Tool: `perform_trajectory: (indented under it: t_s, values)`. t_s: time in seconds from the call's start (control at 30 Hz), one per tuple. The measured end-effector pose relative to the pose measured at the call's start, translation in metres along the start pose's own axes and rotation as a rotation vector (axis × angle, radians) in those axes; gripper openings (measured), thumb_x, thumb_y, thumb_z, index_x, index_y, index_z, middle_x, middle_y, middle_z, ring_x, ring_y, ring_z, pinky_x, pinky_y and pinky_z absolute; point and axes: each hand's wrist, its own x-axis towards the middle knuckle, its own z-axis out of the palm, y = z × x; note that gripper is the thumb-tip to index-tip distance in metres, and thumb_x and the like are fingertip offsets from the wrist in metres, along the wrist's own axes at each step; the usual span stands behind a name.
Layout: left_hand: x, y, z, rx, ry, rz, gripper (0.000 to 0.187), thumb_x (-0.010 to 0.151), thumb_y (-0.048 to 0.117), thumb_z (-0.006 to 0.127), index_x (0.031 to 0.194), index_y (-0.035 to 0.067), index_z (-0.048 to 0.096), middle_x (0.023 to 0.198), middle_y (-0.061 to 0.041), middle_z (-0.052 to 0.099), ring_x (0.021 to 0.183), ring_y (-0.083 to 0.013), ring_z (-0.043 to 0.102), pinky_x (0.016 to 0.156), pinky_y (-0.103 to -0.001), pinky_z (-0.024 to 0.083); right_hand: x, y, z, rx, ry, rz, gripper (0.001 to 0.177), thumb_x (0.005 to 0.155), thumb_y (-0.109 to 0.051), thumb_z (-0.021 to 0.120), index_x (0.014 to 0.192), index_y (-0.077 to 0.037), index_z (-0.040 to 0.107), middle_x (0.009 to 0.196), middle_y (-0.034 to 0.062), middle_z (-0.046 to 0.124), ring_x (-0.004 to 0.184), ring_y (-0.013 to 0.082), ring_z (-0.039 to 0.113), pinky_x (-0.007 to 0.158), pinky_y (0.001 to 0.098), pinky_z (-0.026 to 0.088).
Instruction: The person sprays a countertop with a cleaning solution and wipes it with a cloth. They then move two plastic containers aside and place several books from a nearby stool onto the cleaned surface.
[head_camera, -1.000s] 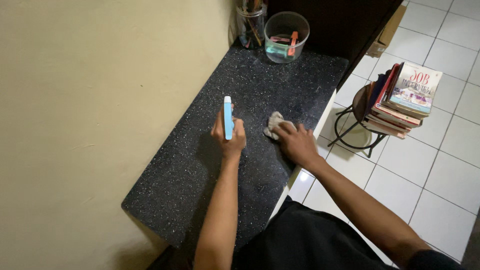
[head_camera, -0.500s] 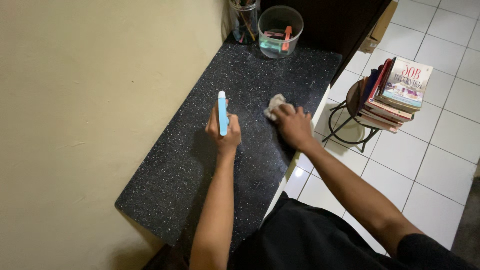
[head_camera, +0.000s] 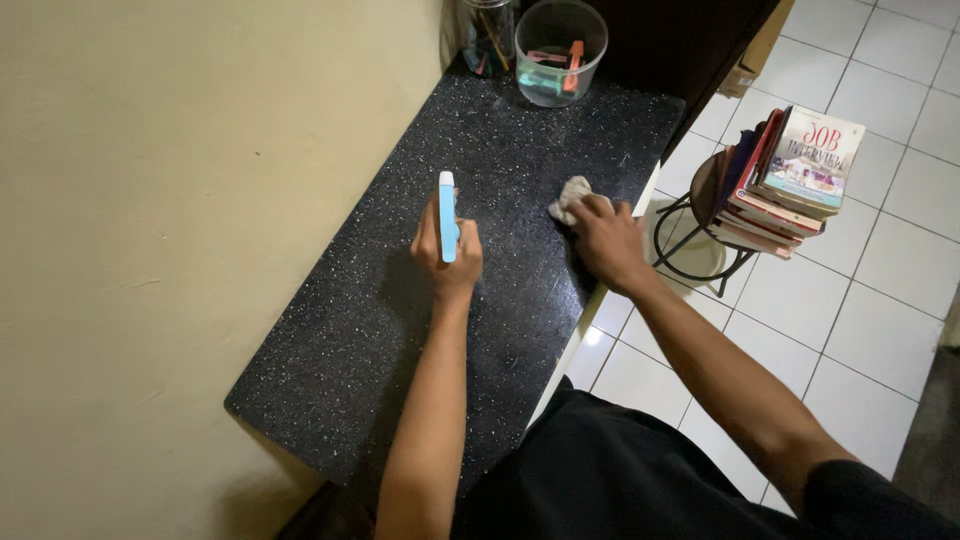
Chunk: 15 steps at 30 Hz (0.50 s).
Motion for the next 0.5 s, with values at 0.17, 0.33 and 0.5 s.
perform_trajectory:
  t_s: [0.17,0.33,0.5]
  values:
    - [0.006,-0.004,0.010,0.034,-0.033,0.023,0.044,0.081,-0.003,0.052,0.123,-0.007,0.065,0.112,-0.024,0.073,0.089,-0.0313,0.078,0.075,-0.037,0.066,-0.001,-0.024,0.016,0.011,-0.042,-0.105,0.048,0.098,-0.030,0.063,0.145,-0.037,0.056,0.156,0.0013,0.048,0.123,0.0308,0.053,0.102,0.0504,0.045]
    - [0.015,0.001,0.015,0.002,-0.044,-0.016,0.042,0.080,-0.002,0.053,0.120,-0.007,0.067,0.109,-0.023,0.075,0.081,-0.0305,0.078,0.073,-0.040,0.064,-0.033,-0.024,0.018,-0.074,-0.111,-0.187,0.056,0.091,-0.037,0.069,0.145,-0.035,0.052,0.153,0.0015,0.046,0.124,0.0327,0.050,0.097,0.0523,0.045]
    - [0.023,0.002,0.019,0.014,-0.053,-0.022,0.042,0.081,-0.002,0.053,0.121,-0.006,0.066,0.111,-0.023,0.074,0.087,-0.0332,0.077,0.078,-0.041,0.063,-0.031,0.023,-0.003,-0.057,-0.057,-0.091,0.057,0.091,-0.041,0.069,0.145,-0.036,0.052,0.157,0.0003,0.046,0.124,0.0326,0.052,0.100,0.0499,0.048]
